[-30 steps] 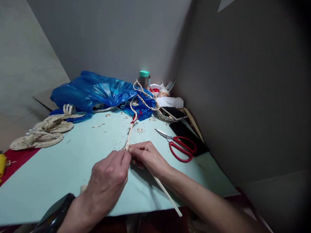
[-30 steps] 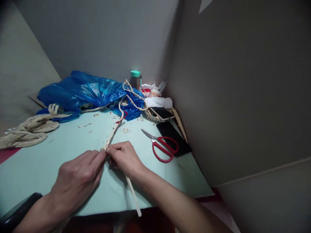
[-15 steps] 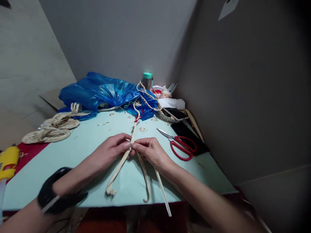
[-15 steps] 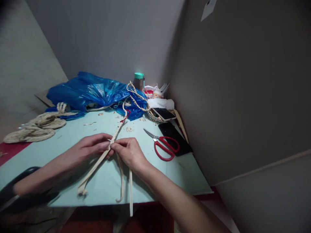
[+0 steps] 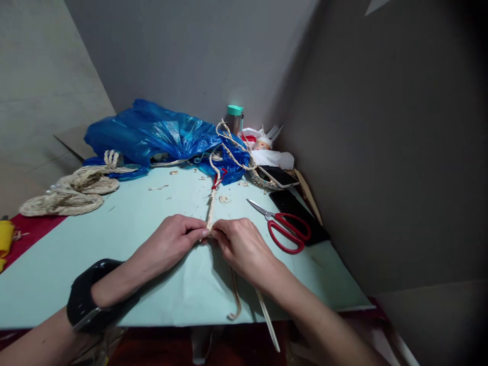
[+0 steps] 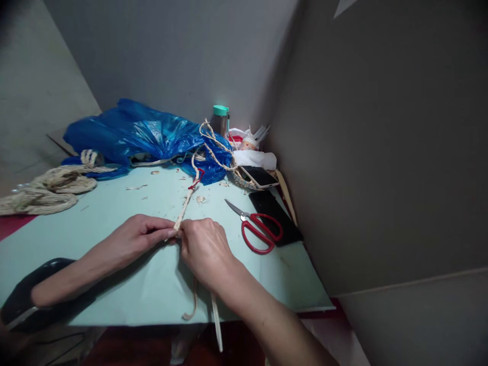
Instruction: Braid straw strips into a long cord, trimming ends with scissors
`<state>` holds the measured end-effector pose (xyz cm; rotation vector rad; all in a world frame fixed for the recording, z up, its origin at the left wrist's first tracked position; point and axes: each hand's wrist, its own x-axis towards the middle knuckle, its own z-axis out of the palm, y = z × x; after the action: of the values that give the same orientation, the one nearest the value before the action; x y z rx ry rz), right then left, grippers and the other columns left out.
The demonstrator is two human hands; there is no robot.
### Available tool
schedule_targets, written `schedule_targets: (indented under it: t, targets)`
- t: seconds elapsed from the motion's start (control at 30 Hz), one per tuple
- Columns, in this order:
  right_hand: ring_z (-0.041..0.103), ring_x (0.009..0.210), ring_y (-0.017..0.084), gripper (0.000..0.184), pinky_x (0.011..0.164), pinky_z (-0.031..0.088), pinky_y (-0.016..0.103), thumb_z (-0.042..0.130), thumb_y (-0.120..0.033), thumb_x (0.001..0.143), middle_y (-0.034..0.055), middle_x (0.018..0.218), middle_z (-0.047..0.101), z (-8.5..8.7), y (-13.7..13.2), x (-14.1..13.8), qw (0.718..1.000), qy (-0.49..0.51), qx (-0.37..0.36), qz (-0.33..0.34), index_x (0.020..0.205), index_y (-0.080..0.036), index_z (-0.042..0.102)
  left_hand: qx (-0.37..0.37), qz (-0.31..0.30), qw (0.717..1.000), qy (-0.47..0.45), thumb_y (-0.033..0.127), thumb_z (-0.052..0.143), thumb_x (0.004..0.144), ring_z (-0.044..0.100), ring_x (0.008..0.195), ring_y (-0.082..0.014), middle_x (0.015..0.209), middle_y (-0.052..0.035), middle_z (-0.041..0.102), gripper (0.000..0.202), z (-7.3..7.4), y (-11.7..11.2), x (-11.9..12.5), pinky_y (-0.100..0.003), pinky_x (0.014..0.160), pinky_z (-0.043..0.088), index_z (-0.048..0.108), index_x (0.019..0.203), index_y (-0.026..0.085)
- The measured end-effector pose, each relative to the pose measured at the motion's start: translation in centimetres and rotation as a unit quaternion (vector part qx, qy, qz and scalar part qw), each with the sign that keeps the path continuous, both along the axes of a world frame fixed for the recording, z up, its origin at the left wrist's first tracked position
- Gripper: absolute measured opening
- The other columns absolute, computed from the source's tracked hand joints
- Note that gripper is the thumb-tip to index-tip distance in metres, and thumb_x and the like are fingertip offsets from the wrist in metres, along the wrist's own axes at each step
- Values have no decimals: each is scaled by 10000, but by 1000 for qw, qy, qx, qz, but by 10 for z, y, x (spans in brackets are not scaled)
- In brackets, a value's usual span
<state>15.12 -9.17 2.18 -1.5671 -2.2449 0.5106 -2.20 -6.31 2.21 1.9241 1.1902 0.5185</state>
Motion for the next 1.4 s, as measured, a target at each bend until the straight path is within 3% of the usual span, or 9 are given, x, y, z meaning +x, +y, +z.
schedule_targets:
  t: [0.13, 0.43, 0.57, 0.67, 0.83, 0.97, 1.2, 1.3, 1.4]
  targets:
    - [579, 620, 165, 207, 568, 215, 301, 509, -155, 898, 71, 727, 699, -3, -2, 0, 996, -74, 46, 1, 803, -179, 692, 36, 43, 997, 56, 343, 502, 815, 466, 571, -145, 529, 22, 539, 323, 2, -4, 3, -260, 560, 323, 655, 580, 182]
    - [540, 705, 120, 246, 606, 285, 248, 468, -109, 928, 38, 800, 590, 7, 2, 6, 999, -31, 6, 38, 810, -169, 676, 0, 55, 998, 36, 313, 498, 771, 402, 544, -129, 512, 34, 477, 287, 1, -2, 3, -257, 524, 273, 657, 582, 167]
    - [551, 667, 153, 176, 560, 268, 287, 504, -129, 891, 71, 804, 593, 12, -8, -8, 986, -158, 47, -2, 822, -146, 665, 5, 51, 998, 34, 290, 497, 765, 372, 528, -122, 477, 41, 429, 295, 1, -4, 5, -265, 521, 256, 576, 504, 176]
    - [598, 734, 213, 168, 536, 303, 295, 519, -60, 826, 114, 848, 608, 12, -22, -26, 964, -251, 78, -29, 900, -119, 659, 15, 58, 998, 20, 280, 496, 766, 407, 548, -130, 490, 30, 454, 292, 0, -6, 7, -265, 535, 274, 594, 512, 172]
    - [602, 728, 207, 257, 527, 415, 282, 482, 2, 818, 119, 878, 601, 3, -39, -46, 944, -299, 135, -40, 990, -109, 639, -80, 48, 993, -69, 287, 519, 777, 382, 459, -103, 442, 43, 453, 305, -8, -7, 4, -249, 494, 273, 572, 501, 170]
    - [591, 704, 214, 251, 495, 446, 277, 479, 3, 818, 121, 838, 581, -6, -42, -52, 930, -322, 172, -33, 998, -89, 628, -173, 42, 970, -166, 370, 543, 818, 293, 389, -74, 407, 74, 391, 329, -11, -8, 2, -236, 435, 196, 592, 570, 160]
    - [581, 740, 221, 245, 561, 493, 297, 477, 8, 840, 142, 846, 593, -27, -50, -61, 932, -282, 224, -46, 1022, -75, 618, -225, 45, 947, -223, 333, 637, 781, 264, 393, -39, 461, 66, 447, 240, -21, -5, -5, -217, 414, 136, 674, 669, 124]
    - [584, 774, 230, 260, 638, 511, 336, 538, -43, 846, 136, 886, 613, -17, -58, -49, 955, -221, 197, -29, 1088, -89, 620, -241, 69, 941, -227, 299, 642, 772, 311, 401, -43, 473, 37, 509, 197, -21, -4, -6, -203, 418, 159, 701, 724, 117]
    - [592, 837, 243, 313, 708, 510, 366, 607, -247, 884, 107, 946, 625, 6, -56, -24, 990, -75, 122, -3, 1180, -145, 614, -245, 85, 936, -237, 291, 650, 769, 328, 400, -48, 422, 41, 483, 189, -14, -4, -4, -189, 423, 178, 713, 747, 114]
